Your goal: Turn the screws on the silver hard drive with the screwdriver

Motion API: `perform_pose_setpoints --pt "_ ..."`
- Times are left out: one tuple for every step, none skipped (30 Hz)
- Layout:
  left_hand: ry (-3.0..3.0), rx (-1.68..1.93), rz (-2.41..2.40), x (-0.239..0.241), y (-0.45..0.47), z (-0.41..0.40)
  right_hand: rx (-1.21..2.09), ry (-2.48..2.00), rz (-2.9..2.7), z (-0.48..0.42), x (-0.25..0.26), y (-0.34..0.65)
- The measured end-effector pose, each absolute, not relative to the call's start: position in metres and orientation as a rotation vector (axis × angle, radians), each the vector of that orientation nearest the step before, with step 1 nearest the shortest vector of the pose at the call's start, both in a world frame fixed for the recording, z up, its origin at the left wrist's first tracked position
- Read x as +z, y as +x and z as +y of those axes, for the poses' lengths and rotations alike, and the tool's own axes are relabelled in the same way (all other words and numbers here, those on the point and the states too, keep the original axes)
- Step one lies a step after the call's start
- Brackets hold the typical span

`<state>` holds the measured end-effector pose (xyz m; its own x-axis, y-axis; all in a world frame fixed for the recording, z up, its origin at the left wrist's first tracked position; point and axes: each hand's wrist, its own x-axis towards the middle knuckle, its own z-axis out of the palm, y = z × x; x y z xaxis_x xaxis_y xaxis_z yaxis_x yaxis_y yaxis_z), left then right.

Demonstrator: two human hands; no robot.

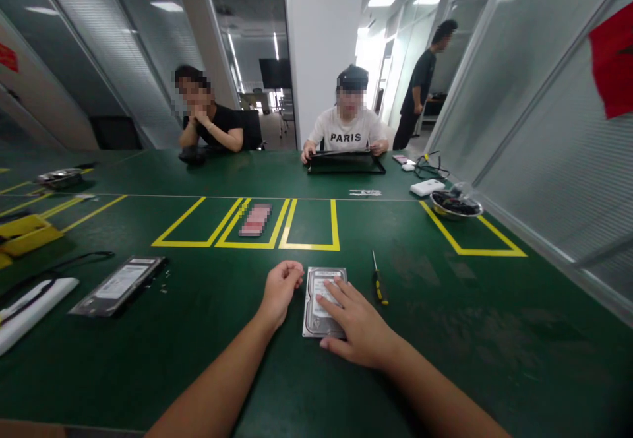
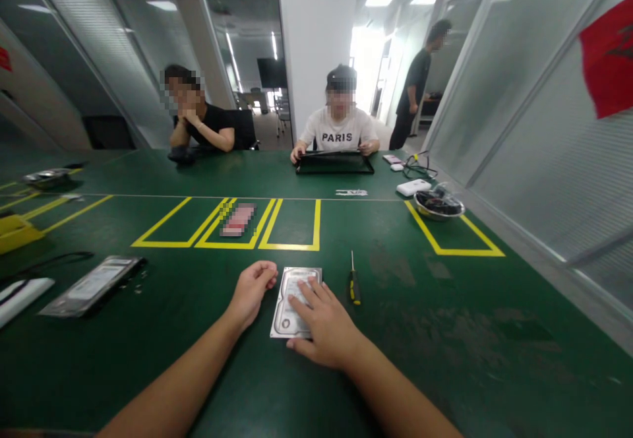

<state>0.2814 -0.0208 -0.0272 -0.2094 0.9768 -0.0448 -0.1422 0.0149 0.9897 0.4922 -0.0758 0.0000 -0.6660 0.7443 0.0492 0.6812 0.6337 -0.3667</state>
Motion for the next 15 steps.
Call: perform_pose_setpoints --pt "0.994 1.397 1.263 -0.027 0.281 -0.021 0.478 -1.175 -2.656 -0.076 0.0 0.492" --pt "1.016 1.389 1.254 -0.027 0.281 -0.021 0.482 -1.174 -2.656 -0.077 0.0 0.492" --pt "1.036 1.383 1.247 -0.028 0.281 -0.02 0.486 -1.173 -2.654 -0.077 0.0 0.492" --pt "1.052 1.378 1.242 -0.028 0.281 -0.02 0.489 -1.172 -2.651 -0.077 0.0 0.492" --pt "1.063 1.373 1.243 -0.029 0.281 -0.019 0.493 -1.171 -2.649 -0.078 0.001 0.492" --pt "1.077 1.368 1.249 -0.029 0.281 -0.018 0.496 -1.171 -2.648 -0.078 0.001 0.493" --pt "1.093 1.363 1.261 -0.029 0.281 -0.017 0.497 -1.173 -2.647 -0.078 0.001 0.493" --pt "1.113 1.359 1.274 -0.029 0.281 -0.016 0.499 -1.175 -2.647 -0.079 0.002 0.493" --pt "1.139 1.356 1.288 -0.029 0.281 -0.015 0.5 -1.178 -2.647 -0.079 0.002 0.494" --pt "1.17 1.351 1.301 -0.03 0.281 -0.013 0.502 -1.179 -2.648 -0.079 0.003 0.494" --pt "1.203 1.346 1.311 -0.03 0.281 -0.012 0.503 -1.179 -2.649 -0.08 0.003 0.494" --pt "1.236 1.338 1.317 -0.031 0.281 -0.011 0.503 -1.178 -2.649 -0.08 0.004 0.495" --pt "1.267 1.33 1.321 -0.031 0.281 -0.01 0.501 -1.177 -2.649 -0.081 0.005 0.495" --pt "1.295 1.322 1.323 -0.032 0.281 -0.009 0.497 -1.176 -2.647 -0.081 0.006 0.495" --pt "1.323 1.312 1.326 -0.032 0.28 -0.009 0.493 -1.176 -2.647 -0.082 0.006 0.495"
